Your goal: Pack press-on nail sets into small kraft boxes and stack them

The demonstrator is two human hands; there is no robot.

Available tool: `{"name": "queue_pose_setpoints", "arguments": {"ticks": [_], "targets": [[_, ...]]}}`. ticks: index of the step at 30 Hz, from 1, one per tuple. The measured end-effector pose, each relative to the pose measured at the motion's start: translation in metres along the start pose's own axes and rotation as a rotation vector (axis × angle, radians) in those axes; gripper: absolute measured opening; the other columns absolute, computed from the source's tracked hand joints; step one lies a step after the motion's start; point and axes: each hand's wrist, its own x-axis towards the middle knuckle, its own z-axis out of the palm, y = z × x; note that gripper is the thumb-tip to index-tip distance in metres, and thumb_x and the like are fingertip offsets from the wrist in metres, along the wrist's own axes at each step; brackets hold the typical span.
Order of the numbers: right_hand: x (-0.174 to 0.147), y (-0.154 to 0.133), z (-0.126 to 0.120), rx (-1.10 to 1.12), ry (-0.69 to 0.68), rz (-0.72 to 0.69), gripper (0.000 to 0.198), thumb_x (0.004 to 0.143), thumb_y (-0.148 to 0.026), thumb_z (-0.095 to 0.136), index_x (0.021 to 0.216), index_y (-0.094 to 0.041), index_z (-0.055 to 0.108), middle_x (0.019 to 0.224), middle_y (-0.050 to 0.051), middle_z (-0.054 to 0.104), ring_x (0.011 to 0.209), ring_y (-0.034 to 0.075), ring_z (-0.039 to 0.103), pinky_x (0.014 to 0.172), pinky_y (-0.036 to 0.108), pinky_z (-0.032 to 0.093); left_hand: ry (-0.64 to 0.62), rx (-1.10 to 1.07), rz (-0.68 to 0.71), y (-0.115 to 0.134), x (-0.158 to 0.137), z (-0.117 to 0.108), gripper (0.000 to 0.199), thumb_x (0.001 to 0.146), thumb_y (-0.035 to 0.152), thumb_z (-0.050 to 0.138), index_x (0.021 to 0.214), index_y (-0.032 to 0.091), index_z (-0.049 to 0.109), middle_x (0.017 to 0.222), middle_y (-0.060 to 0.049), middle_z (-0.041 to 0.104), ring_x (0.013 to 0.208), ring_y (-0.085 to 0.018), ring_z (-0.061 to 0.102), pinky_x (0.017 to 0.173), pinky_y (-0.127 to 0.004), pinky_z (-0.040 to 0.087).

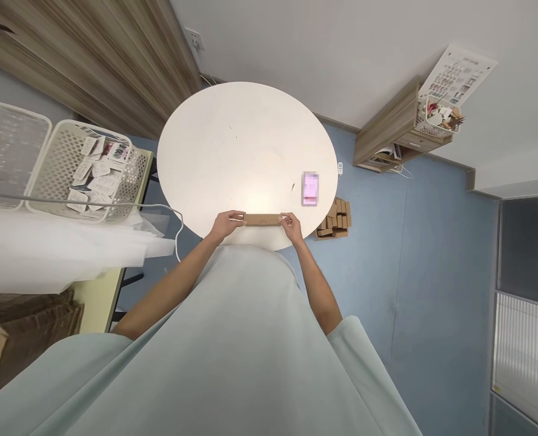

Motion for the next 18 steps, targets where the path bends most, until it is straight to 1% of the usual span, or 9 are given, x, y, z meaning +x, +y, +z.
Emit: {"name": "queue_pose_setpoints", "arguments": {"ticks": [2, 6, 9, 13, 16, 18], "targets": [[0.003, -0.003, 0.005, -0.002, 0.026, 0.011, 0.053, 0.085, -0.069, 0.071, 0.109, -0.022, 0.075, 0.085, 0.000, 0.065, 0.086, 0.020, 0.063, 0.087, 0.034, 0.054, 0.024, 0.026, -0.016, 0.006, 0.003, 0.001, 0.035, 0.074, 0.030, 0.088, 0.108, 0.025, 0.085, 0.108, -0.006, 0.084, 0.103, -0.029, 0.078, 0.096, -0.041, 0.059], [0.006, -0.010, 0.011, 0.009, 0.068, 0.041, 0.052, 0.087, -0.068, 0.069, 0.109, -0.021, 0.075, 0.086, 0.001, 0.066, 0.085, 0.020, 0.062, 0.085, 0.033, 0.054, 0.112, 0.111, -0.014, 0.016, 0.007, 0.005, 0.025, 0.082, 0.034, 0.082, 0.105, 0.026, 0.085, 0.108, -0.006, 0.085, 0.105, -0.030, 0.077, 0.093, -0.041, 0.059], [0.002, -0.011, 0.012, 0.004, 0.080, 0.055, 0.056, 0.087, -0.071, 0.068, 0.111, -0.020, 0.075, 0.087, 0.002, 0.067, 0.086, 0.020, 0.064, 0.086, 0.033, 0.055, 0.101, 0.140, -0.012, 0.016, 0.002, 0.006, 0.029, 0.084, 0.037, 0.081, 0.110, 0.025, 0.084, 0.110, -0.006, 0.085, 0.105, -0.030, 0.078, 0.093, -0.041, 0.059], [-0.014, -0.003, 0.015, 0.017, 0.081, 0.066, 0.061, 0.087, -0.073, 0.067, 0.116, -0.019, 0.076, 0.090, 0.004, 0.070, 0.090, 0.023, 0.066, 0.089, 0.035, 0.056, 0.081, 0.134, -0.060, 0.011, -0.011, 0.008, 0.035, 0.085, 0.043, 0.083, 0.113, 0.022, 0.082, 0.116, -0.011, 0.084, 0.112, -0.032, 0.078, 0.100, -0.043, 0.058], [-0.025, 0.005, 0.020, 0.063, 0.121, 0.055, 0.056, 0.089, -0.066, 0.069, 0.118, -0.018, 0.077, 0.097, 0.005, 0.072, 0.097, 0.023, 0.068, 0.096, 0.037, 0.057, 0.104, 0.151, -0.078, 0.008, -0.019, 0.011, 0.034, 0.086, 0.044, 0.083, 0.111, 0.020, 0.082, 0.121, -0.013, 0.083, 0.119, -0.033, 0.077, 0.105, -0.044, 0.058], [-0.032, 0.008, 0.023, 0.079, 0.152, 0.043, 0.051, 0.091, -0.060, 0.069, 0.119, -0.018, 0.076, 0.102, 0.007, 0.073, 0.101, 0.023, 0.069, 0.100, 0.038, 0.057, 0.123, 0.184, -0.074, 0.005, -0.023, 0.013, 0.031, 0.087, 0.042, 0.084, 0.109, 0.021, 0.082, 0.122, -0.013, 0.083, 0.120, -0.033, 0.077, 0.107, -0.044, 0.058]]}}
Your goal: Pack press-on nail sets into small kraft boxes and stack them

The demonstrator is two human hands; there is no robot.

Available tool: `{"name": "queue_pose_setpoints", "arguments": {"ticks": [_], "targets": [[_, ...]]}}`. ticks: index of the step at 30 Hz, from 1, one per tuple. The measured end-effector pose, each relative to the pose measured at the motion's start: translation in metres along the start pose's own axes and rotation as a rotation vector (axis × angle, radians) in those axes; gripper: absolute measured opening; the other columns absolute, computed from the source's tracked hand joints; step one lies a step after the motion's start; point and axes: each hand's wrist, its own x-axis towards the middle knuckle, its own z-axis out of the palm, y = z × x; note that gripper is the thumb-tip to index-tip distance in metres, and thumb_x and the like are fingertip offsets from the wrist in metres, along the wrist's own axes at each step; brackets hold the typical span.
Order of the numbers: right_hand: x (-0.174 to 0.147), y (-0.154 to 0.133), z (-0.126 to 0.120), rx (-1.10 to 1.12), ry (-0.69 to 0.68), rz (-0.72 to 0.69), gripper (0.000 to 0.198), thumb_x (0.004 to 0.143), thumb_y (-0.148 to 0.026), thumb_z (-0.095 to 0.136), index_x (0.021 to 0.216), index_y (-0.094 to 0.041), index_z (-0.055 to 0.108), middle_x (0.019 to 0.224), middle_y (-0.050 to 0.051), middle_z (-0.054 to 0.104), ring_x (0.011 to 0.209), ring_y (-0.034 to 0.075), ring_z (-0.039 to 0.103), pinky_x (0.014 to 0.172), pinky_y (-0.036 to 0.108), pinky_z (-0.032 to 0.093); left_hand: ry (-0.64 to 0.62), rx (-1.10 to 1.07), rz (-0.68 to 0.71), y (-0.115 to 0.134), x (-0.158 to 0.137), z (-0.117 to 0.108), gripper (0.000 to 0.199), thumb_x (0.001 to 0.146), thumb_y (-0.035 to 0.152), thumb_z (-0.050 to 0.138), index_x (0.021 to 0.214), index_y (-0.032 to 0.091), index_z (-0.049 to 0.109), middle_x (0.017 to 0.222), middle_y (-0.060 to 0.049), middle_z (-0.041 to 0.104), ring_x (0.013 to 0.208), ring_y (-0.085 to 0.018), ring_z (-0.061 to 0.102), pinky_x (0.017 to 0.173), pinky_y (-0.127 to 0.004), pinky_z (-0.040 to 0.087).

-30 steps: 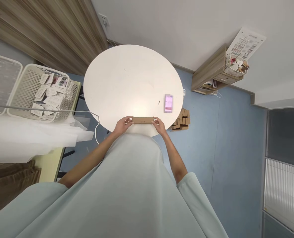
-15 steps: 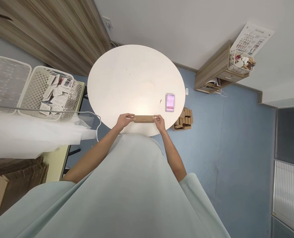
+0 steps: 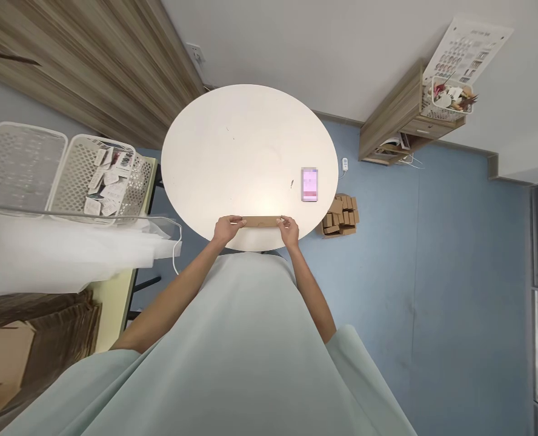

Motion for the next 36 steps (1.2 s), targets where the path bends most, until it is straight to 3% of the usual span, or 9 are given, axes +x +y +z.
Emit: {"name": "queue_pose_setpoints", "arguments": {"ticks": [5, 9, 16, 21, 27, 31, 36], "targets": [[-0.026, 0.012, -0.003, -0.022, 0.004, -0.044, 0.044, 0.094, -0.052, 0.069, 0.123, -0.020, 0.076, 0.115, 0.010, 0.073, 0.109, 0.024, 0.070, 0.098, 0.038, 0.059, 0.002, 0.017, 0.017, -0.021, -0.018, 0.008, 0.025, 0.089, 0.038, 0.080, 0.109, 0.023, 0.083, 0.121, -0.010, 0.085, 0.114, -0.033, 0.079, 0.101, -0.044, 0.061], [-0.051, 0.033, -0.012, -0.028, 0.002, -0.058, 0.042, 0.097, -0.051, 0.064, 0.125, -0.022, 0.076, 0.127, 0.012, 0.073, 0.109, 0.024, 0.072, 0.098, 0.038, 0.058, 0.001, -0.006, 0.041, -0.047, -0.041, 0.028, 0.029, 0.091, 0.035, 0.076, 0.116, 0.023, 0.081, 0.122, -0.011, 0.084, 0.117, -0.032, 0.079, 0.103, -0.044, 0.062], [-0.067, 0.068, -0.015, 0.031, 0.024, 0.123, 0.046, 0.088, -0.062, 0.067, 0.106, -0.020, 0.076, 0.118, 0.012, 0.080, 0.106, 0.025, 0.075, 0.099, 0.040, 0.059, -0.091, -0.085, -0.047, -0.063, -0.054, 0.055, 0.037, 0.089, 0.028, 0.073, 0.125, 0.020, 0.079, 0.138, -0.014, 0.079, 0.122, -0.032, 0.078, 0.109, -0.044, 0.060], [-0.072, 0.067, -0.025, 0.166, 0.013, 0.215, 0.055, 0.082, -0.071, 0.075, 0.103, -0.020, 0.074, 0.111, 0.011, 0.081, 0.090, 0.024, 0.079, 0.079, 0.036, 0.062, -0.039, -0.083, -0.062, -0.062, -0.067, 0.064, 0.033, 0.090, 0.032, 0.074, 0.119, 0.019, 0.084, 0.115, -0.012, 0.086, 0.115, -0.034, 0.080, 0.108, -0.047, 0.060], [-0.081, 0.054, -0.065, 0.291, -0.015, 0.299, 0.050, 0.077, -0.062, 0.088, 0.103, -0.021, 0.074, 0.111, 0.010, 0.081, 0.080, 0.024, 0.083, 0.063, 0.028, 0.057, 0.013, -0.239, 0.007, -0.063, -0.104, 0.093, 0.039, 0.095, 0.049, 0.074, 0.117, 0.020, 0.087, 0.109, -0.010, 0.087, 0.111, -0.033, 0.081, 0.104, -0.046, 0.063], [-0.091, 0.055, -0.101, 0.234, 0.014, 0.279, 0.047, 0.076, -0.058, 0.088, 0.101, -0.022, 0.072, 0.108, 0.010, 0.081, 0.077, 0.023, 0.083, 0.059, 0.026, 0.053, 0.050, -0.444, 0.008, -0.062, -0.130, 0.131, 0.051, 0.093, 0.060, 0.076, 0.117, 0.016, 0.087, 0.114, -0.010, 0.086, 0.108, -0.030, 0.081, 0.098, -0.043, 0.067], [-0.118, 0.070, -0.162, 0.194, 0.061, 0.242, 0.046, 0.075, -0.057, 0.086, 0.103, -0.023, 0.071, 0.107, 0.008, 0.080, 0.080, 0.023, 0.084, 0.059, 0.026, 0.052, 0.040, -0.602, 0.004, -0.044, -0.159, 0.185, 0.050, 0.090, 0.058, 0.081, 0.115, 0.016, 0.087, 0.121, -0.012, 0.085, 0.115, -0.030, 0.080, 0.103, -0.044, 0.067]]}}
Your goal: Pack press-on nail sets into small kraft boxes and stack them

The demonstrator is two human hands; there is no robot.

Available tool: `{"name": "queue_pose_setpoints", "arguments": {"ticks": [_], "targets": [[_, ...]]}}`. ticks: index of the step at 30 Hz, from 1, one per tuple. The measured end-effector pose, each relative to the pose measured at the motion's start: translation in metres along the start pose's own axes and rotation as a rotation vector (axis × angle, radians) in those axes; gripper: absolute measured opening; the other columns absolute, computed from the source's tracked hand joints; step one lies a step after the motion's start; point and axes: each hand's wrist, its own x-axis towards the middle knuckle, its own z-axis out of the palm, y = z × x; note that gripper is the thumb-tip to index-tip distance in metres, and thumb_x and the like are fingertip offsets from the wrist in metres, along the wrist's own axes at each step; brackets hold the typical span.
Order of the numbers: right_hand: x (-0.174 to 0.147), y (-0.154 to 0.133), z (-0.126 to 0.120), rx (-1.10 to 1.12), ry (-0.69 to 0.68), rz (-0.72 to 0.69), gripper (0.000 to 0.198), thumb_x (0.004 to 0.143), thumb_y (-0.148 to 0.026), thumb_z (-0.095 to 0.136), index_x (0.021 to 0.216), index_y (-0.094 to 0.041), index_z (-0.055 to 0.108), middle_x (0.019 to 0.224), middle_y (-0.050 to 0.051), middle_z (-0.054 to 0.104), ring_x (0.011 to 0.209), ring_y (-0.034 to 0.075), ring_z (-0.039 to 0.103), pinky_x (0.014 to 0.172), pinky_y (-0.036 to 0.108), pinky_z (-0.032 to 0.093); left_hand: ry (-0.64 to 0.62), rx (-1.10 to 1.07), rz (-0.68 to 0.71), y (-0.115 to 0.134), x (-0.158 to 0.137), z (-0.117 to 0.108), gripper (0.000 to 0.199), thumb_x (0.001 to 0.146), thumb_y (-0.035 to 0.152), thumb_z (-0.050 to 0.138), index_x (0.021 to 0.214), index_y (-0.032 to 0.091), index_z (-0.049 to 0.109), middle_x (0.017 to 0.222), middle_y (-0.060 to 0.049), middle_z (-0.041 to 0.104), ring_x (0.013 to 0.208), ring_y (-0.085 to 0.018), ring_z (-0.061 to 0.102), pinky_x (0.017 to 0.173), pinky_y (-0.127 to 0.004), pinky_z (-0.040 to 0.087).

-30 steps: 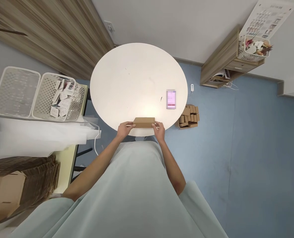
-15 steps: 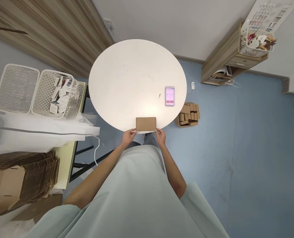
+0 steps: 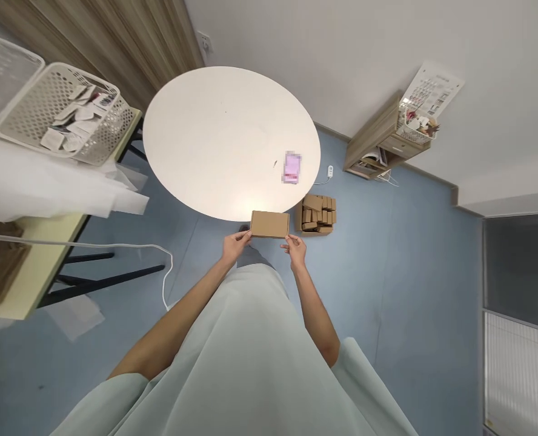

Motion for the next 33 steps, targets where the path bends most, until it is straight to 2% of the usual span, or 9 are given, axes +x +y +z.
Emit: {"name": "queue_pose_setpoints", "arguments": {"ticks": [4, 8, 15, 20, 24, 29, 33], "targets": [[-0.021, 0.009, -0.057, -0.006, 0.062, -0.001, 0.047, 0.073, -0.057, 0.085, 0.104, -0.024, 0.071, 0.103, 0.008, 0.081, 0.080, 0.024, 0.083, 0.059, 0.027, 0.052, -0.071, -0.107, 0.010, -0.002, -0.023, 0.044, 0.048, 0.085, 0.057, 0.087, 0.109, 0.016, 0.087, 0.121, -0.012, 0.085, 0.119, -0.031, 0.079, 0.109, -0.047, 0.065], [-0.035, 0.014, -0.104, 0.037, 0.121, 0.025, 0.046, 0.071, -0.053, 0.084, 0.104, -0.024, 0.071, 0.105, 0.007, 0.081, 0.077, 0.021, 0.080, 0.059, 0.026, 0.051, -0.145, -0.203, -0.021, -0.004, -0.043, 0.082, 0.051, 0.077, 0.057, 0.094, 0.106, 0.016, 0.086, 0.119, -0.013, 0.085, 0.119, -0.032, 0.079, 0.113, -0.048, 0.063], [-0.022, 0.016, -0.167, 0.133, 0.151, 0.076, 0.042, 0.069, -0.045, 0.087, 0.101, -0.023, 0.072, 0.103, 0.006, 0.081, 0.071, 0.017, 0.077, 0.058, 0.025, 0.049, -0.233, -0.121, -0.058, -0.006, -0.052, 0.137, 0.049, 0.075, 0.053, 0.096, 0.101, 0.014, 0.084, 0.118, -0.015, 0.084, 0.120, -0.033, 0.078, 0.111, -0.047, 0.065], [0.011, 0.012, -0.212, 0.173, 0.163, 0.097, 0.042, 0.070, -0.045, 0.092, 0.098, -0.022, 0.071, 0.105, 0.006, 0.082, 0.074, 0.017, 0.079, 0.058, 0.023, 0.051, -0.235, -0.138, -0.122, -0.002, -0.040, 0.198, 0.049, 0.066, 0.044, 0.101, 0.100, 0.014, 0.083, 0.110, -0.014, 0.085, 0.113, -0.032, 0.080, 0.113, -0.048, 0.062], [0.051, 0.003, -0.256, 0.205, 0.214, 0.137, 0.044, 0.072, -0.050, 0.093, 0.094, -0.021, 0.069, 0.109, 0.008, 0.082, 0.075, 0.017, 0.081, 0.060, 0.022, 0.053, -0.253, -0.123, -0.156, 0.004, -0.023, 0.266, 0.050, 0.063, 0.041, 0.102, 0.100, 0.014, 0.081, 0.106, -0.014, 0.085, 0.113, -0.032, 0.079, 0.111, -0.050, 0.063], [0.111, -0.014, -0.324, 0.190, 0.236, 0.194, 0.043, 0.072, -0.048, 0.094, 0.094, -0.021, 0.069, 0.109, 0.007, 0.082, 0.076, 0.016, 0.081, 0.065, 0.022, 0.053, -0.289, -0.061, -0.209, 0.009, 0.002, 0.356, 0.051, 0.062, 0.042, 0.102, 0.101, 0.016, 0.080, 0.104, -0.013, 0.084, 0.112, -0.032, 0.079, 0.107, -0.051, 0.064], [0.160, -0.028, -0.365, 0.131, 0.180, 0.210, 0.044, 0.073, -0.050, 0.094, 0.094, -0.021, 0.070, 0.105, 0.005, 0.082, 0.078, 0.017, 0.081, 0.069, 0.024, 0.053, -0.269, -0.030, -0.230, 0.008, 0.025, 0.409, 0.054, 0.063, 0.046, 0.100, 0.102, 0.016, 0.078, 0.105, -0.014, 0.084, 0.109, -0.032, 0.079, 0.105, -0.051, 0.064]]}}
